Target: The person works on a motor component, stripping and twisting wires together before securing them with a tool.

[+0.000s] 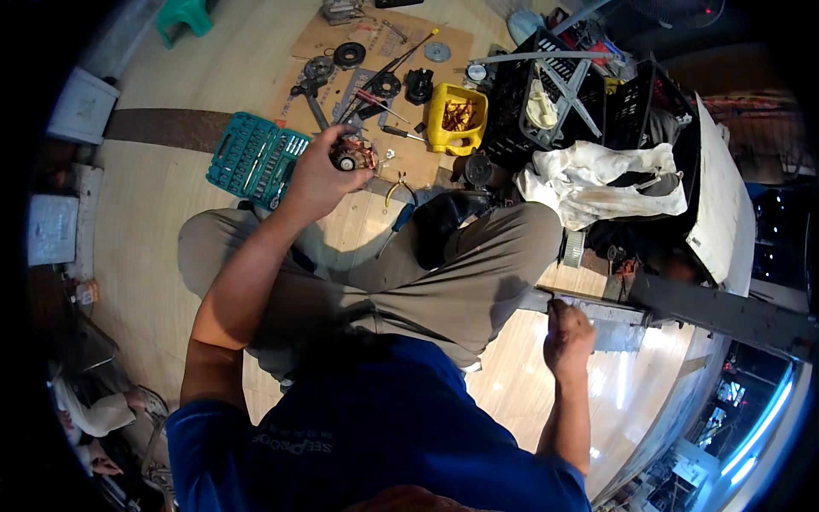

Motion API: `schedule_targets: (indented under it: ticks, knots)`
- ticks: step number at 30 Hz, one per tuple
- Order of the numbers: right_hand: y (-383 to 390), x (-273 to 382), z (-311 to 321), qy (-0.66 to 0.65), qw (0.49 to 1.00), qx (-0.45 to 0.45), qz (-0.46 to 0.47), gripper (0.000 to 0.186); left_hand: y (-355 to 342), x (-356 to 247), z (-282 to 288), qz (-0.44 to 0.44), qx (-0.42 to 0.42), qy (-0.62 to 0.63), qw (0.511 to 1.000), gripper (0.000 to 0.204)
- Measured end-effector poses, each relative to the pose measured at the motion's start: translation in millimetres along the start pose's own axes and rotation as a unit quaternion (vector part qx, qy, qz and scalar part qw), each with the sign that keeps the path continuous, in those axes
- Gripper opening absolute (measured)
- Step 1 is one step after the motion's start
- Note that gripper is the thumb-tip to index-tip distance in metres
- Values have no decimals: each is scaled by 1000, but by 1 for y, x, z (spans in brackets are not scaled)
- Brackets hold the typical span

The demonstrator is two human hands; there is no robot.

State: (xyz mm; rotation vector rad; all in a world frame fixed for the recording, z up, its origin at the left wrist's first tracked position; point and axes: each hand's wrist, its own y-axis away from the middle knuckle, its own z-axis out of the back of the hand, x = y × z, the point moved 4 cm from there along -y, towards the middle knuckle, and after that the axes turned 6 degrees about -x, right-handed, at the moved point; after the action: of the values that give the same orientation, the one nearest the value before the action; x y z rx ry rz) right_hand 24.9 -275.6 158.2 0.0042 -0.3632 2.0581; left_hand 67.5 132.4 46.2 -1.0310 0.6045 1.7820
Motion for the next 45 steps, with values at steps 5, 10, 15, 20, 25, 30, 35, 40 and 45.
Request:
schedule_targets:
  ticks: [5, 10, 15, 20, 25, 30, 35, 40, 45]
  knots:
    - [144, -112, -42, 99, 976, 111, -156, 12, -1, -14, -2, 54, 55, 134, 988, 63]
    - [344, -189, -31, 208, 890, 214, -345, 25, 12, -23, 0, 23, 50, 158, 986, 64]
    - [480, -178, -32, 189, 770, 304, -528, 37, 21, -33, -8, -16, 64, 130, 989, 65]
    - [433, -112, -98, 80, 751, 602, -261, 70, 20, -28, -21, -51, 71, 98, 991, 66]
    - [164, -119, -72, 23, 948, 160, -275, 26, 26, -32, -17, -79, 70, 59, 993, 67]
    - [-63, 21, -41, -382, 912, -54, -140, 28, 29, -45, -10, -102, 63, 67, 991, 67]
    - [-143, 103, -126, -448, 860, 241, 18, 32, 25, -52, -10, -122, 95, 80, 985, 67]
    - [-145, 114, -164, -538, 697, 475, -1, 16, 31, -58, 3, -166, 111, 96, 975, 67]
    - [-146, 98, -160, -562, 612, 546, -110, 19, 34, -53, 3, -142, 158, 133, 968, 65]
